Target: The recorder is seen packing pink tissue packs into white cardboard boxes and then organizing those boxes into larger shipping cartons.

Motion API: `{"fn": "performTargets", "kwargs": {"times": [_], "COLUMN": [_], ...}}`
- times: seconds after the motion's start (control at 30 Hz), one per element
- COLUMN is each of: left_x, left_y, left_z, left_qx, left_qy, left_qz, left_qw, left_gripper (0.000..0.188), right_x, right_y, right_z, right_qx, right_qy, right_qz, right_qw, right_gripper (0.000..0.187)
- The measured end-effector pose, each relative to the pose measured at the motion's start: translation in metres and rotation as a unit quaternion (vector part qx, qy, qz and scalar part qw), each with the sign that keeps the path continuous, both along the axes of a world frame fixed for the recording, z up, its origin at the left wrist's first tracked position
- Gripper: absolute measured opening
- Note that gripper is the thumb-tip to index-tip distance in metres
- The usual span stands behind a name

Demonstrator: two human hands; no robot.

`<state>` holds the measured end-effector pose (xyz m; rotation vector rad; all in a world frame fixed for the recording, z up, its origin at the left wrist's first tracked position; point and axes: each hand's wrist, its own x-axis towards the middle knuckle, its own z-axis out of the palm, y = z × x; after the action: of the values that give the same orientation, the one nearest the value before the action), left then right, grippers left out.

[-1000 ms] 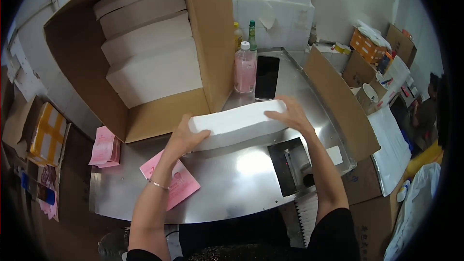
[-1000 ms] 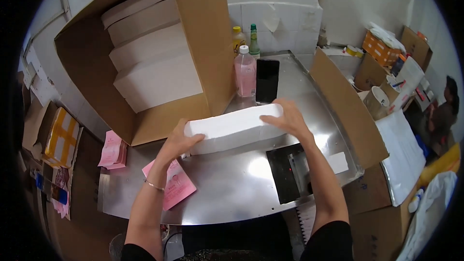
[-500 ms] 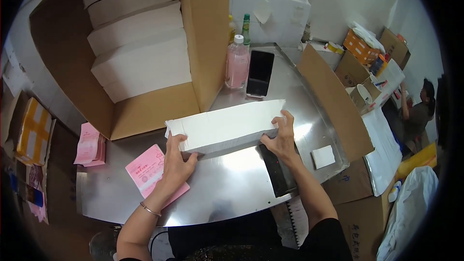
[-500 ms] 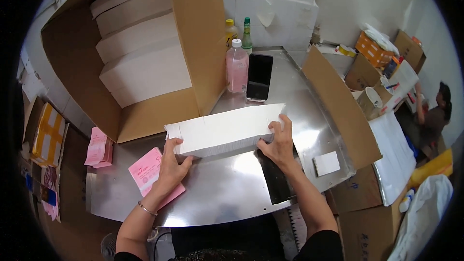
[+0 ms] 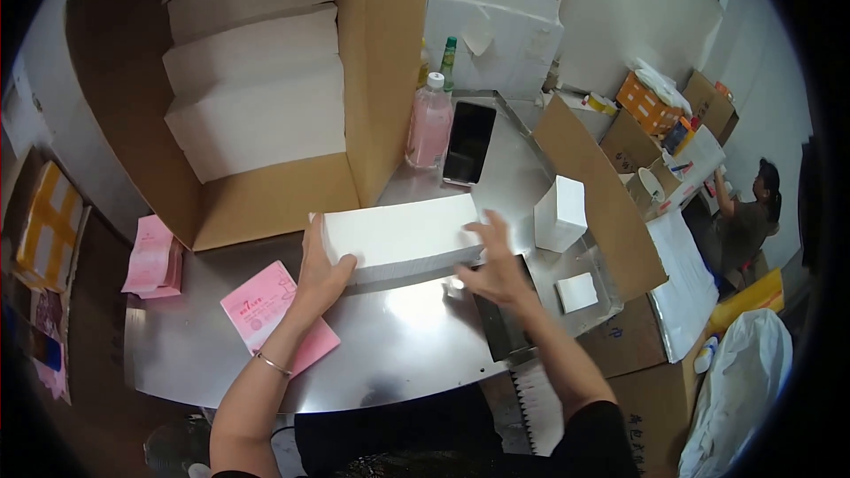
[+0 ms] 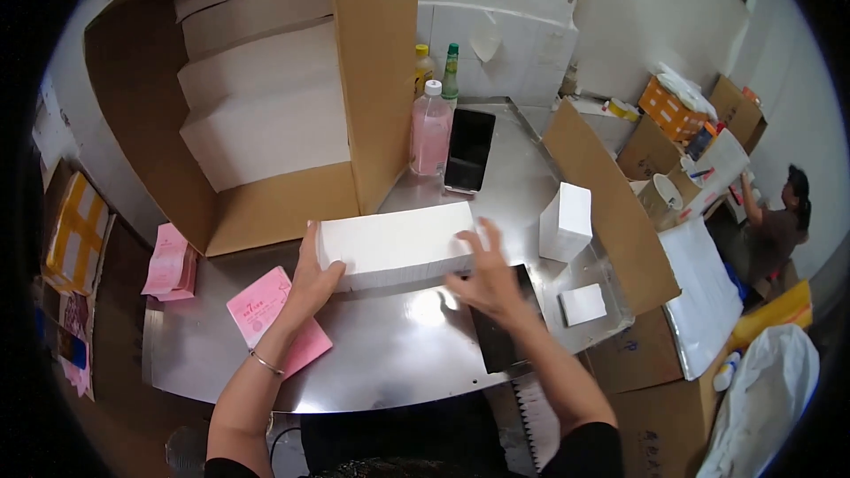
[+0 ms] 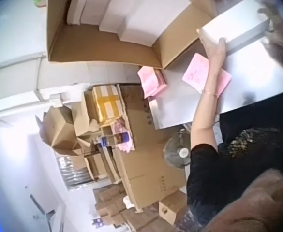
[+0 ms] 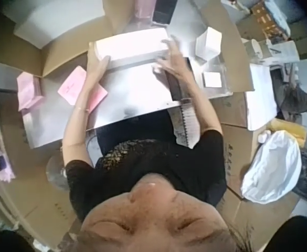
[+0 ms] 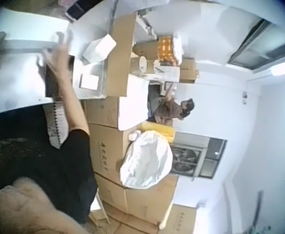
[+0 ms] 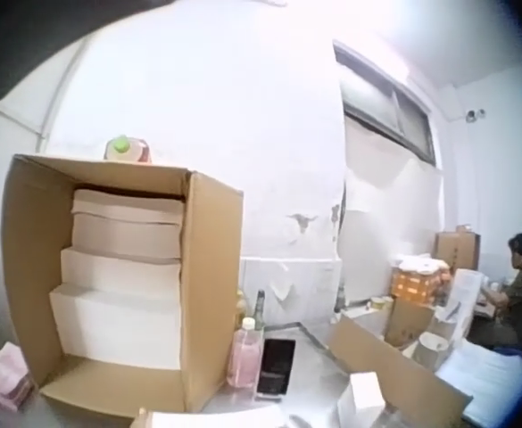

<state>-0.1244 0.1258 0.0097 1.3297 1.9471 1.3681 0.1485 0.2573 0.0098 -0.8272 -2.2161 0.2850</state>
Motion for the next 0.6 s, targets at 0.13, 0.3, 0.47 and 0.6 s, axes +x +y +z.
{"fn": "performTargets", "kwargs": {"times": [0.13, 0.3, 0.47, 0.6], "left_x": [0.007, -0.022, -0.035, -0.002], "left_y": [0.004, -0.015, -0.005, 0.013], "left_z": [-0.003, -0.007, -0.005, 0.034], "left_qx": [0.010, -0.003, -0.101, -0.140], "left_qy": [0.010, -0.201, -0.089, 0.051], "left_qz": [-0.002, -0.012, -0.027, 0.027], "left_qw": [1.000, 0.979, 0.991, 0.988], "left_gripper": [0.093, 0.091, 0.101, 0.120], "right_x": [-0.026, 0.023, 0.013, -0.067], "right_y": [0.005, 0.020, 0.008, -0.037], "right_z": [-0.026, 0.002, 0.017, 0.000], "right_qx": [-0.008, 0.187, 0.212, -0.080], "right_qy": [0.086, -0.017, -0.320, 0.019], "right_qz": [-0.026, -0.168, -0.107, 0.055], "right_qw": [0.996, 0.968, 0.917, 0.995], "right_gripper": [0.054, 0.047, 0.061, 0.063]}}
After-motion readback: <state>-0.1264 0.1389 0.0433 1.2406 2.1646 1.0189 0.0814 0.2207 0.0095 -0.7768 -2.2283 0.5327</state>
